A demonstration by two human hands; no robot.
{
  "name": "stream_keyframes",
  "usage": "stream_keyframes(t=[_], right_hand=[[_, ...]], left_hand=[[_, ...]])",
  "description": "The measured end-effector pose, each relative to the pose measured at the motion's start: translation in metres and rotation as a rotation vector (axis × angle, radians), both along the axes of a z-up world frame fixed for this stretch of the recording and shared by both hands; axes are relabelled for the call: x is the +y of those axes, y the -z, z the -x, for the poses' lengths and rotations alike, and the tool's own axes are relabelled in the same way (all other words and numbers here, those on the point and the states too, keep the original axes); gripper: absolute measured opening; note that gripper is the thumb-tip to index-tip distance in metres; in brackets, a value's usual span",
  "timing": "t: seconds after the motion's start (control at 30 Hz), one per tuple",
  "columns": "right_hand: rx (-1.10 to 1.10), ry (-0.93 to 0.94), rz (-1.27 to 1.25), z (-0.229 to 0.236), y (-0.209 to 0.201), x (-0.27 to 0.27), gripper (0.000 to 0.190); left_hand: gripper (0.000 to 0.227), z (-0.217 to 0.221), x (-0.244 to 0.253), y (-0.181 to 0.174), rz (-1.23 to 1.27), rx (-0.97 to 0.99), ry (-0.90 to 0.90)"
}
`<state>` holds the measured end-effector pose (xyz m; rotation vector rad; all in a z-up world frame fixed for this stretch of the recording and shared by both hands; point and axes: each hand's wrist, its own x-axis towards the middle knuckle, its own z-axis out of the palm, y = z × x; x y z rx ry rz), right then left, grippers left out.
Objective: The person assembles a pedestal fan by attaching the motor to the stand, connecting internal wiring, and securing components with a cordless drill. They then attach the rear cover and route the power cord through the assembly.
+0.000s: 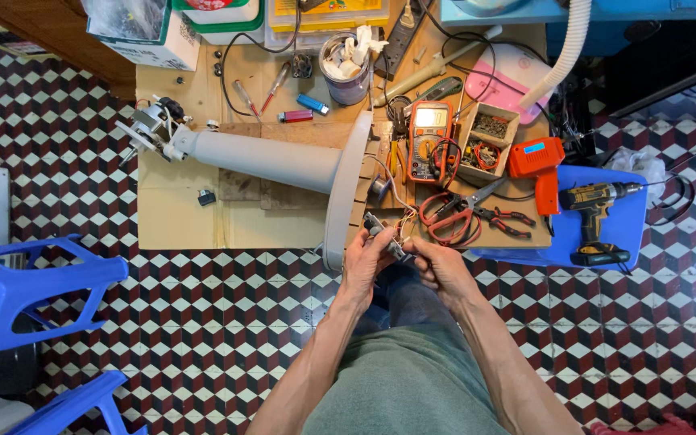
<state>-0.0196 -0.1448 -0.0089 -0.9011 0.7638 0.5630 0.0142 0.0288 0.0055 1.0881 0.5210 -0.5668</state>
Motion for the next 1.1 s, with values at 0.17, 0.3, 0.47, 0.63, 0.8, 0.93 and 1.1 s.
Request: stream_keyframes(t=[0.17,0.3,0.47,0.63,0.8,0.93,1.1], right_hand=[[0.031,-0.004,-0.129,0.009,-0.001,0.016,0.045],[-0.006,0.0,-0.132,0.011,0.0,0.02,0.048],[-0.054,-0.063,-0.21,0.013,-0.001,0.02,0.038],[-0.052,-0.208,0.108,0.002,-0.016,0.026,0.042],[-0.402,-0.381,0.761,-0.001,-0.031,0.026,0.033],[-0.438,-0.352,0.895,-0.006,-0.039,0.026,0.029],[-0.466,-0.329,0.927,-0.019,-0.041,0.01,0.028]], left_hand=[[0.022,-0.006,0.021,0.03,0.02,0.004,0.083],[0.016,-0.011,0.029,0.035,0.021,0.073,0.117],[0.017,-0.013,0.024,0.03,0.096,0.071,0.14],[0.017,-0.016,0.023,0.032,0.1,0.082,0.112],[0.016,-0.018,0.019,0.03,-0.003,0.114,0.066],[0.028,-0.023,0.005,0.002,-0.018,0.071,0.053],[0.057,0.016,0.012,-0.047,-1.088,-0.254,0.185]])
